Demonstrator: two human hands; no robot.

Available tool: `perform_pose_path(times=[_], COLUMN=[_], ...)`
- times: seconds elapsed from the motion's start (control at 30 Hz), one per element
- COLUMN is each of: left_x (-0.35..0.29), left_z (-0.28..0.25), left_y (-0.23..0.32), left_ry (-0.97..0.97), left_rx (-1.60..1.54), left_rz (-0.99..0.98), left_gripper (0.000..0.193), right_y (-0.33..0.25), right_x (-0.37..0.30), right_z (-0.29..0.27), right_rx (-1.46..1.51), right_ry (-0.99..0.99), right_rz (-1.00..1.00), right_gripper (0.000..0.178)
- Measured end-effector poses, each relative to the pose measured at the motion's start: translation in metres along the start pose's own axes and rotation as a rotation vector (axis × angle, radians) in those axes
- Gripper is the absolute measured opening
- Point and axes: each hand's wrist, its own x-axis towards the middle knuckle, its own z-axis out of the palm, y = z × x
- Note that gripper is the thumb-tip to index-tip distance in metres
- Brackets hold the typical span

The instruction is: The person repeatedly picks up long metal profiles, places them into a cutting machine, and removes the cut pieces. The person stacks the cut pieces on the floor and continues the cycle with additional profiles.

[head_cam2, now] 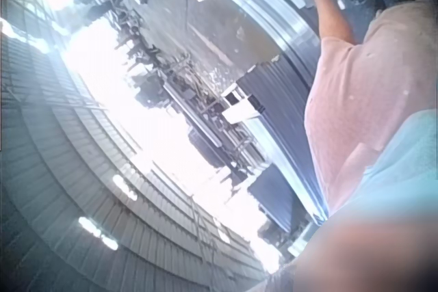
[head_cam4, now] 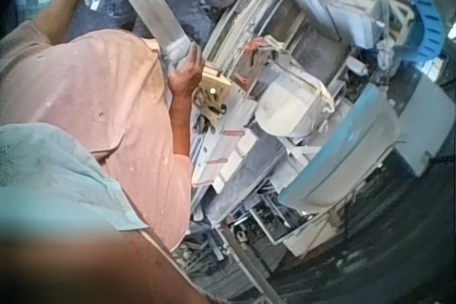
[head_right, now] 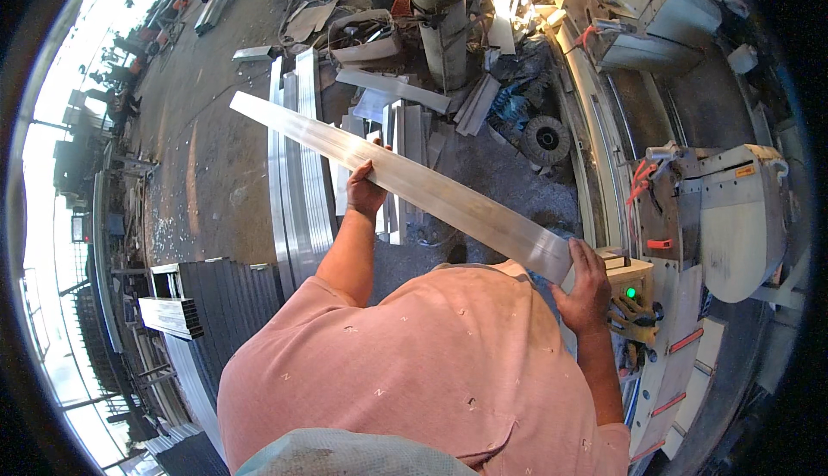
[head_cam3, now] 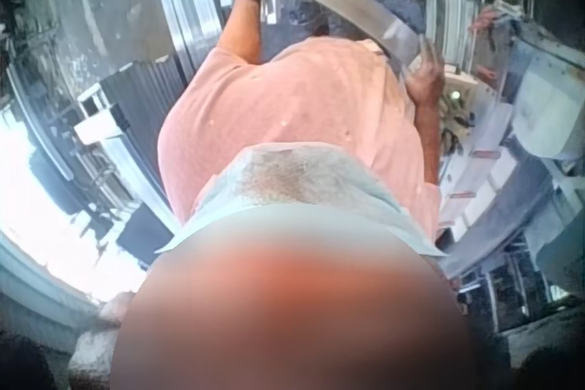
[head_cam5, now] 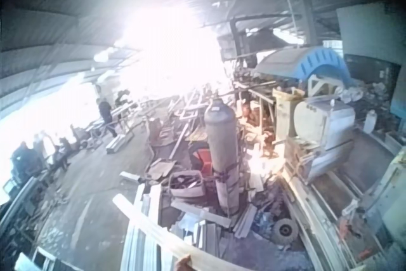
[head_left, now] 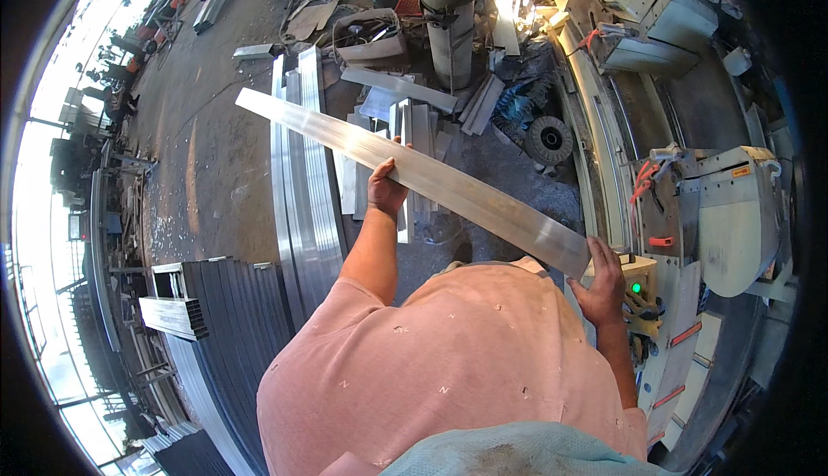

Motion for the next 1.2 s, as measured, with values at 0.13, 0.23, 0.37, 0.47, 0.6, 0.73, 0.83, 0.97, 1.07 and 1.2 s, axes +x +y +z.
perform_pose_path(times=[0.13,0.23,0.37,0.47,0.6,0.73,0.83,0.97,1.07,1.2], left_x=[0.0,0.001,0.002,0.002,0.001,0.0,0.001,0.002,0.0,-0.001], left_z=[0.002,0.001,0.001,0.002,0.004,0.002,-0.001,-0.004,-0.003,0.0], left_y=[0.0,-0.001,-0.002,-0.002,-0.001,-0.001,0.0,0.0,0.001,0.003], left_ry=[-0.015,-0.03,-0.051,-0.064,-0.085,-0.087,-0.086,-0.099,-0.102,-0.103], left_rx=[0.001,-0.012,0.011,0.04,0.008,0.019,0.011,0.027,0.008,-0.024], left_rz=[0.002,0.002,-0.006,-0.009,-0.029,-0.032,-0.037,-0.027,-0.042,-0.078], left_gripper=[0.062,0.062,0.065,0.067,0.065,0.065,0.065,0.064,0.064,0.063], right_y=[-0.008,-0.012,-0.018,-0.021,-0.025,-0.03,-0.032,-0.03,-0.027,-0.024], right_x=[-0.004,-0.008,-0.013,-0.016,-0.02,-0.022,-0.024,-0.025,-0.026,-0.027], right_z=[-0.005,-0.009,-0.014,-0.017,-0.02,-0.025,-0.026,-0.024,-0.02,-0.016], right_rx=[0.009,0.025,0.039,0.047,0.07,0.07,0.062,0.062,0.064,0.063], right_ry=[0.021,0.035,0.056,0.077,0.104,0.105,0.094,0.093,0.074,0.061], right_rz=[0.001,-0.006,-0.025,-0.05,-0.088,-0.093,-0.085,-0.091,-0.055,-0.04], right_gripper=[0.086,0.086,0.085,0.085,0.084,0.086,0.087,0.086,0.085,0.085])
